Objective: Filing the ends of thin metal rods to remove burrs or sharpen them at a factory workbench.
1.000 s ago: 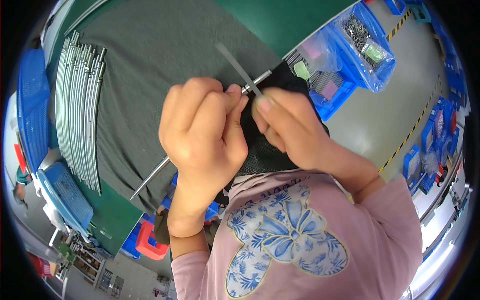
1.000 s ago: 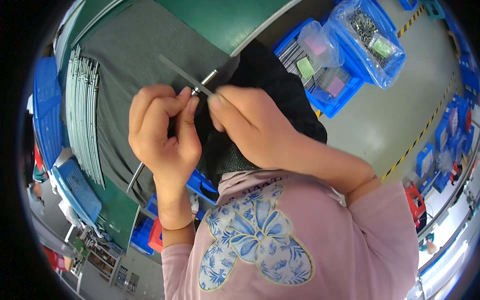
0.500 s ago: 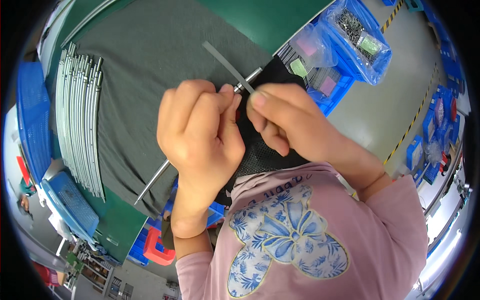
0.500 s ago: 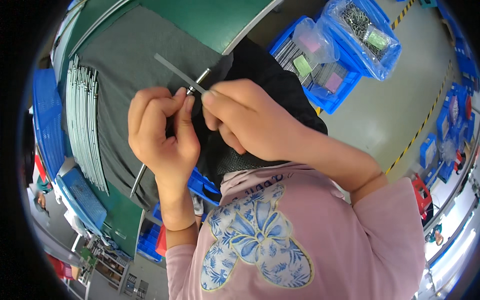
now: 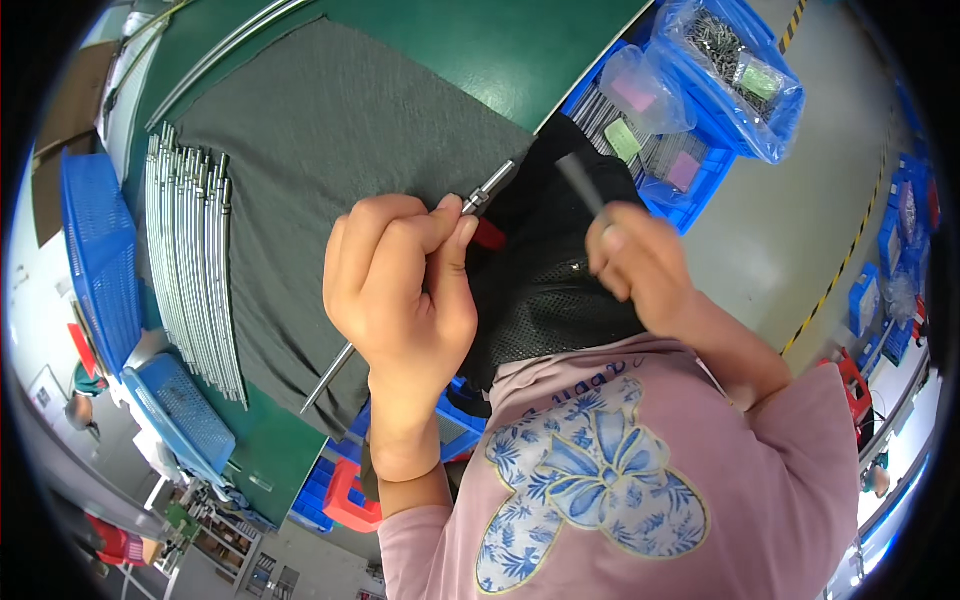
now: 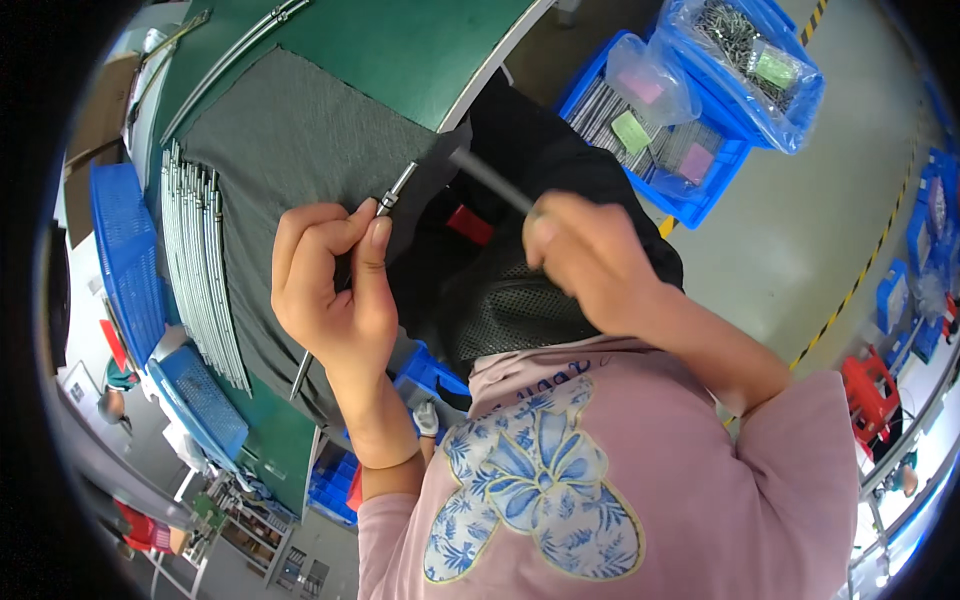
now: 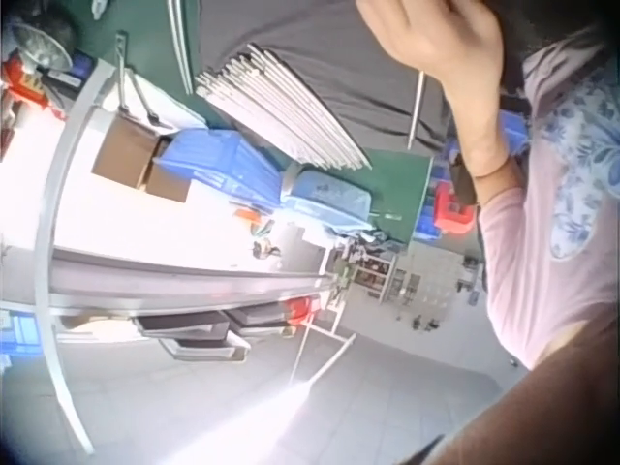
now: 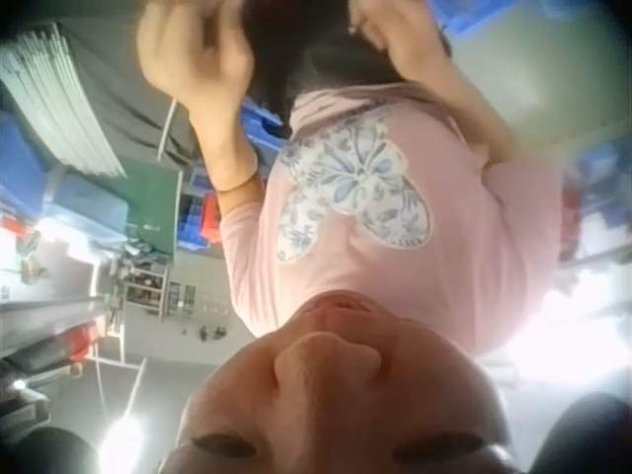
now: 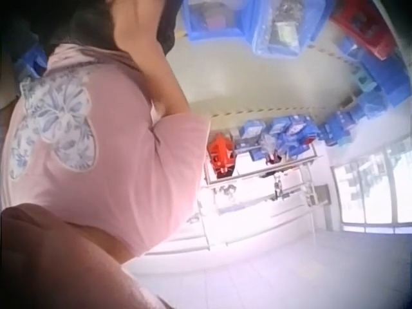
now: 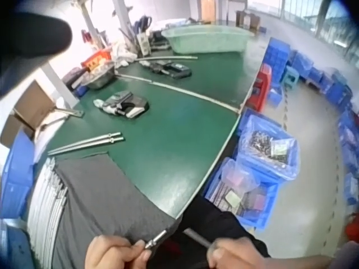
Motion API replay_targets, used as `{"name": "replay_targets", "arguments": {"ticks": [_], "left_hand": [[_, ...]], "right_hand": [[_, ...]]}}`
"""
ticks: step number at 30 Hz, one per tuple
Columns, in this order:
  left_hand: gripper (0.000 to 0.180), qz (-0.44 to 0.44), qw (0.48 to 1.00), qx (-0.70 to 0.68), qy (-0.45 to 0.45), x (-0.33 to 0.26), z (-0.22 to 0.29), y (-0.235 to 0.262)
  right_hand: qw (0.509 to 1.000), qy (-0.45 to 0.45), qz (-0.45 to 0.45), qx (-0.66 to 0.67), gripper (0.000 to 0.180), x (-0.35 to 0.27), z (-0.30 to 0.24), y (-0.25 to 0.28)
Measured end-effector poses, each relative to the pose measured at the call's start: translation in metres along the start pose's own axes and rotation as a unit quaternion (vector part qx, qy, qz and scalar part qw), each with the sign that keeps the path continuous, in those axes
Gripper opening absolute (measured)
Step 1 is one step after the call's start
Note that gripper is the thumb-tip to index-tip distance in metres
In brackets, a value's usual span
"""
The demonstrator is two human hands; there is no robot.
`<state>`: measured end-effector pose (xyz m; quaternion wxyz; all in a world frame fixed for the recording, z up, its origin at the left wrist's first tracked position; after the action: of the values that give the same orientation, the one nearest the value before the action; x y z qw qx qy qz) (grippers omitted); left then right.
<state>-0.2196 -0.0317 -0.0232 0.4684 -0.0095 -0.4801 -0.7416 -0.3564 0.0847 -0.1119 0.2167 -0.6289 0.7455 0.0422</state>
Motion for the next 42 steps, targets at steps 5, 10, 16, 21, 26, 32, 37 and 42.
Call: {"name": "replay_targets", "arguments": {"ticks": [5,10,16,21,26,32,37,42], "left_hand": [[0.014,-0.019,1.000,0.003,0.006,0.005,0.001,-0.001],[0.014,-0.017,1.000,-0.007,0.007,0.002,-0.002,0.000],[0.014,-0.007,1.000,-0.008,0.012,0.000,-0.001,0.000],[0.015,-0.004,1.000,-0.014,0.005,-0.001,-0.001,-0.004],[0.015,0.015,1.000,-0.020,-0.017,-0.002,0.000,-0.004],[0.016,0.027,0.999,-0.007,-0.028,-0.002,0.007,0.004],[0.018,0.059,0.997,-0.030,-0.044,-0.006,0.020,0.018],[0.021,0.089,0.994,-0.039,-0.059,-0.010,0.028,0.031]], "right_hand": [[0.974,0.160,0.151,0.045,0.020,0.041,-0.009,0.003],[0.972,0.125,0.150,0.132,0.014,0.043,-0.005,-0.010],[0.946,0.235,0.168,0.147,0.012,0.040,-0.030,-0.022],[0.911,0.337,0.235,-0.043,0.013,0.045,-0.050,-0.040],[0.861,0.311,0.368,-0.165,0.014,0.036,-0.064,-0.011],[0.937,0.199,0.270,-0.095,0.013,0.022,-0.052,0.004],[0.977,0.170,0.080,0.102,0.008,0.019,-0.062,-0.032],[0.969,0.227,0.099,0.026,0.007,0.012,-0.071,-0.036]]}}
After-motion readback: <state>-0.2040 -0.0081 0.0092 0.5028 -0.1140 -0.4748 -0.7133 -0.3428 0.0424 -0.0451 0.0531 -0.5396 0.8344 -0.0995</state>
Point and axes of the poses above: each hand's wrist, its own x-axis towards the middle knuckle, its own y-axis out of the back of the hand, z = x × y, the point moved 6 cm from there along x, towards the middle knuckle, and after that the axes turned 2 degrees about -y, right-handed, at the moved point
